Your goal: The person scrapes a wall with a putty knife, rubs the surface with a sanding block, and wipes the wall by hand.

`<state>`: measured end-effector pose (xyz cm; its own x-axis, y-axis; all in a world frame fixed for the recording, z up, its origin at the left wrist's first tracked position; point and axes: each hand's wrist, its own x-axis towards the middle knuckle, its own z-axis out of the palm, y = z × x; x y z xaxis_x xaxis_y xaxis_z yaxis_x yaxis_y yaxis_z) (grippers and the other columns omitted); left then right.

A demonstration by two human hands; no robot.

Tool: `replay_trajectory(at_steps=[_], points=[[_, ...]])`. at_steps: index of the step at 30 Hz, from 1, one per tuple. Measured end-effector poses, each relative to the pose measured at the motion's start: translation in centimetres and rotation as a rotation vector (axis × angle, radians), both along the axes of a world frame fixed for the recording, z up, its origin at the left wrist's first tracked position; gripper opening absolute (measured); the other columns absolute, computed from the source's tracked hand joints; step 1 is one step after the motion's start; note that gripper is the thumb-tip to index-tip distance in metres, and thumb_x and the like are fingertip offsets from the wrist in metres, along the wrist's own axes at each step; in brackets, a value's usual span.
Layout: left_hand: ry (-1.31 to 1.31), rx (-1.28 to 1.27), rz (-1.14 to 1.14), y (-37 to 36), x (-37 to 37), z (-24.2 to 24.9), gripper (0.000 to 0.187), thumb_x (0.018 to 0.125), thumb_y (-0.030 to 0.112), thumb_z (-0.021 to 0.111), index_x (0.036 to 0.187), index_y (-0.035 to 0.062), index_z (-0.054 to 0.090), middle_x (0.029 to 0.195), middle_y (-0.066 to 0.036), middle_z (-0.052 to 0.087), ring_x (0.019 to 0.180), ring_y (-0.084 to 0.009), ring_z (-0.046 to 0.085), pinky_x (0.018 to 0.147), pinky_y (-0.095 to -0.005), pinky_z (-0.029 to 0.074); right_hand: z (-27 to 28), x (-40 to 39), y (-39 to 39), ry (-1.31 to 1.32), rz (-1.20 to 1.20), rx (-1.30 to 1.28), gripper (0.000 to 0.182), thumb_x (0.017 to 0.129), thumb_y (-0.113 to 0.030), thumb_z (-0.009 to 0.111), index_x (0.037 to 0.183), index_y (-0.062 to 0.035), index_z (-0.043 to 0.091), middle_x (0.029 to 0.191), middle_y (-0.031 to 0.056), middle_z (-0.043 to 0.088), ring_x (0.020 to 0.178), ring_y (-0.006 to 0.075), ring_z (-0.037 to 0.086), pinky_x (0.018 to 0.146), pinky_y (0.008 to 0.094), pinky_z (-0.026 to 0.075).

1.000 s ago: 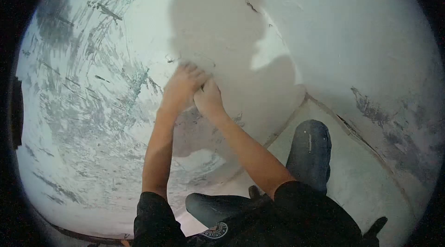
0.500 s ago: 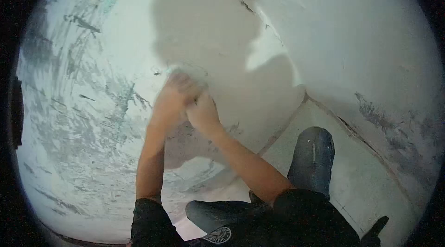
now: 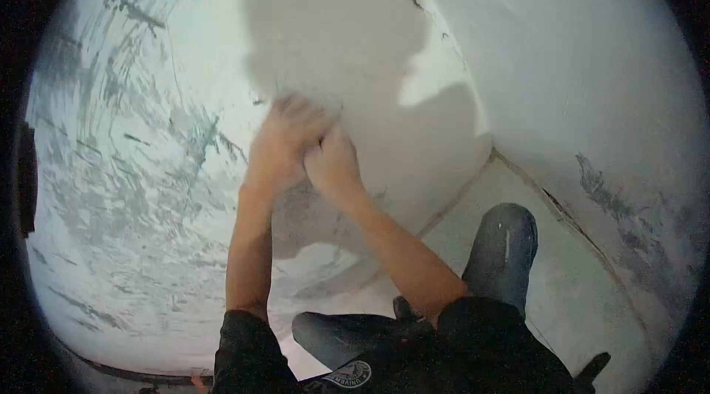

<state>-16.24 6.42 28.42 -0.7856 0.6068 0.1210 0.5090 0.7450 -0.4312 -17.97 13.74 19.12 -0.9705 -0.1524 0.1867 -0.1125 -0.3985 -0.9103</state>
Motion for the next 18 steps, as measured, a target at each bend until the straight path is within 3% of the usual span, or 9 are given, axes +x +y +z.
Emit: replay_trajectory(at_steps=[2,5,8,10,11,13,15,17,18], points=[[0.101,0.083,0.006,1.5,0.1,1.5,0.027,0.074,0.010,0.060,0.100,0.0038,0.064,0.096,-0.005,0.063,0.101,-0.0259,0.056,0.100,-0.0431,0.039,0.5,0.6,1.5,-0.011,0.107,0.041,0.026,0.089,-0.013,0.052,0.099,0.0091,0.058,0.090,0.0276,0.064,0.085,0.0382,0.065,0.081,0.0457,0.048],[0.053,0.114,0.102,1.3,3.3,0.8,0.044,0.070,0.006,0.064,0.115,0.0058,0.063,0.119,-0.008,0.061,0.121,-0.0263,0.051,0.107,-0.0421,0.036,-0.9,1.7,3.8,0.180,0.108,0.144,0.036,0.099,-0.025,0.051,0.091,0.0092,0.059,0.074,0.0170,0.061,0.069,0.0218,0.058,0.065,0.0376,0.047],[0.086,0.113,0.187,0.6,9.2,0.3,0.059,0.074,0.015,0.064,0.132,0.0085,0.057,0.145,-0.011,0.049,0.140,-0.0271,0.038,0.117,-0.0437,0.026,-6.1,4.2,8.3,0.043,0.192,0.388,0.042,0.100,-0.035,0.048,0.096,0.0047,0.063,0.085,0.0177,0.065,0.081,0.0289,0.062,0.079,0.0436,0.047],[0.420,0.091,0.537,-1.0,12.5,-1.5,0.066,0.083,0.028,0.064,0.144,0.0095,0.047,0.155,-0.015,0.035,0.146,-0.0311,0.027,0.119,-0.0506,0.014,-10.0,4.7,11.0,-0.087,0.074,0.450,0.047,0.101,-0.040,0.048,0.097,0.0032,0.064,0.083,0.0121,0.065,0.079,0.0259,0.060,0.076,0.0416,0.046],[0.404,0.090,0.549,-1.5,13.0,-2.2,0.066,0.083,0.028,0.064,0.144,0.0095,0.047,0.155,-0.015,0.035,0.146,-0.0311,0.027,0.119,-0.0506,0.014,-11.7,5.0,12.7,-0.177,0.074,0.468,0.048,0.101,-0.042,0.048,0.097,0.0025,0.065,0.082,0.0088,0.063,0.076,0.0234,0.058,0.073,0.0396,0.046],[0.944,0.460,0.636,-2.4,11.8,-3.2,0.076,0.091,0.041,0.057,0.152,0.0041,0.031,0.159,-0.022,0.021,0.149,-0.0374,0.014,0.119,-0.0554,0.005,-15.9,4.4,15.6,-0.256,0.163,0.416,0.045,0.101,-0.041,0.050,0.099,0.0012,0.065,0.082,0.0031,0.060,0.074,0.0183,0.055,0.069,0.0353,0.044],[1.169,0.574,0.619,-1.4,7.8,-4.5,0.074,0.095,0.043,0.051,0.151,-0.0008,0.029,0.160,-0.023,0.017,0.149,-0.0396,0.013,0.116,-0.0605,0.008,-17.9,4.6,17.3,-0.376,0.221,0.264,0.042,0.102,-0.040,0.050,0.102,-0.0003,0.064,0.083,0.0007,0.059,0.073,0.0161,0.053,0.067,0.0326,0.043],[0.930,0.610,0.487,0.3,4.0,-8.3,0.077,0.093,0.044,0.052,0.152,0.0027,0.027,0.161,-0.023,0.014,0.149,-0.0401,0.010,0.117,-0.0595,0.007,-22.2,3.7,19.0,-0.483,0.381,-0.062,0.037,0.102,-0.036,0.052,0.116,-0.0028,0.061,0.092,-0.0025,0.059,0.071,0.0116,0.047,0.063,0.0251,0.038],[0.523,0.552,0.431,1.7,2.4,-9.9,0.078,0.091,0.044,0.054,0.153,0.0053,0.027,0.162,-0.021,0.011,0.150,-0.0379,0.009,0.117,-0.0586,0.007,-22.1,3.8,19.0,-0.471,0.387,-0.041,0.037,0.102,-0.036,0.052,0.116,-0.0028,0.061,0.092,-0.0025,0.059,0.071,0.0116,0.047,0.063,0.0251,0.038]])
